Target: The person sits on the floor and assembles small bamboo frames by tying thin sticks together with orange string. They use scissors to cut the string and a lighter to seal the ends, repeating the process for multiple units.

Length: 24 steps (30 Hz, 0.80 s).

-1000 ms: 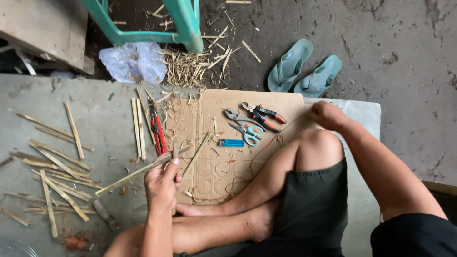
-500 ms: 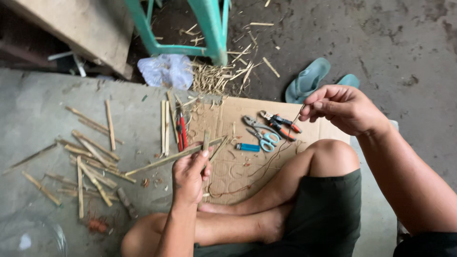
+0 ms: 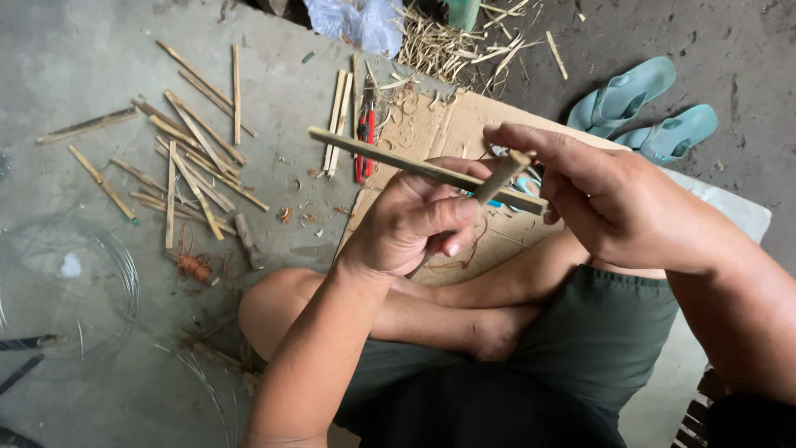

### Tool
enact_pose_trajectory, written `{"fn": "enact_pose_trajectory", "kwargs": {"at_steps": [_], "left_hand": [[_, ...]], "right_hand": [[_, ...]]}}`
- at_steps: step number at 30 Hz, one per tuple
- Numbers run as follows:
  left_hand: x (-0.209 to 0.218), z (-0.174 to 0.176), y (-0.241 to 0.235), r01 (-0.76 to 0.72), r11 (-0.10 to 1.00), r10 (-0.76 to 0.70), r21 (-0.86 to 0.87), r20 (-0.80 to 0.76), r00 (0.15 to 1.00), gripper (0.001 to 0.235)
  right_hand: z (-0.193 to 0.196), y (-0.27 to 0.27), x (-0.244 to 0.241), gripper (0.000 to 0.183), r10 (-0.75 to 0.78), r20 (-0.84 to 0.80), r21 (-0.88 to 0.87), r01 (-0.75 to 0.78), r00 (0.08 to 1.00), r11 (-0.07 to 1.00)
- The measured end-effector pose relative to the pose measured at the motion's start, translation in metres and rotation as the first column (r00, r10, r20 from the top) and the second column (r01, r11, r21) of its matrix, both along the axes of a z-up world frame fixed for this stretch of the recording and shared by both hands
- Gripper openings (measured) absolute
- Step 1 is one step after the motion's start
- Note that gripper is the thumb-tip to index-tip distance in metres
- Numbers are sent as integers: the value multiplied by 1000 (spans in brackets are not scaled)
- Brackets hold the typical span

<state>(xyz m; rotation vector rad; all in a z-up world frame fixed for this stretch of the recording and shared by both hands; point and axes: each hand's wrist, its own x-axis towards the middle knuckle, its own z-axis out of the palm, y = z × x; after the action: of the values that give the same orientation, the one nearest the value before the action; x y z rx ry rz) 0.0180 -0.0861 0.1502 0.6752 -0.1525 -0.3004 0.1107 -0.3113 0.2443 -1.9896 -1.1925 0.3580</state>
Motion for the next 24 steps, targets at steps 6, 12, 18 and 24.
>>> {"fn": "enact_pose_trajectory", "kwargs": {"at_steps": [6, 12, 18, 24], "left_hand": [[-12, 9, 21, -29, 999, 30, -34, 38, 999, 28], [-37, -10, 30, -115, 990, 117, 85, -12, 993, 23], [-48, -52, 16, -37, 985, 64, 169, -158, 985, 25], [-61, -59, 12, 25, 969, 11, 246, -144, 989, 25]], "right_hand": [[-20, -5, 5, 22, -242, 483, -183, 367, 842, 912], [-52, -23, 30, 14, -509, -293, 127, 561, 809, 818], [-48, -82, 89, 6, 179, -916, 394, 892, 359, 222], [-125, -84, 82, 25, -346, -529, 202, 511, 775, 835]]}}
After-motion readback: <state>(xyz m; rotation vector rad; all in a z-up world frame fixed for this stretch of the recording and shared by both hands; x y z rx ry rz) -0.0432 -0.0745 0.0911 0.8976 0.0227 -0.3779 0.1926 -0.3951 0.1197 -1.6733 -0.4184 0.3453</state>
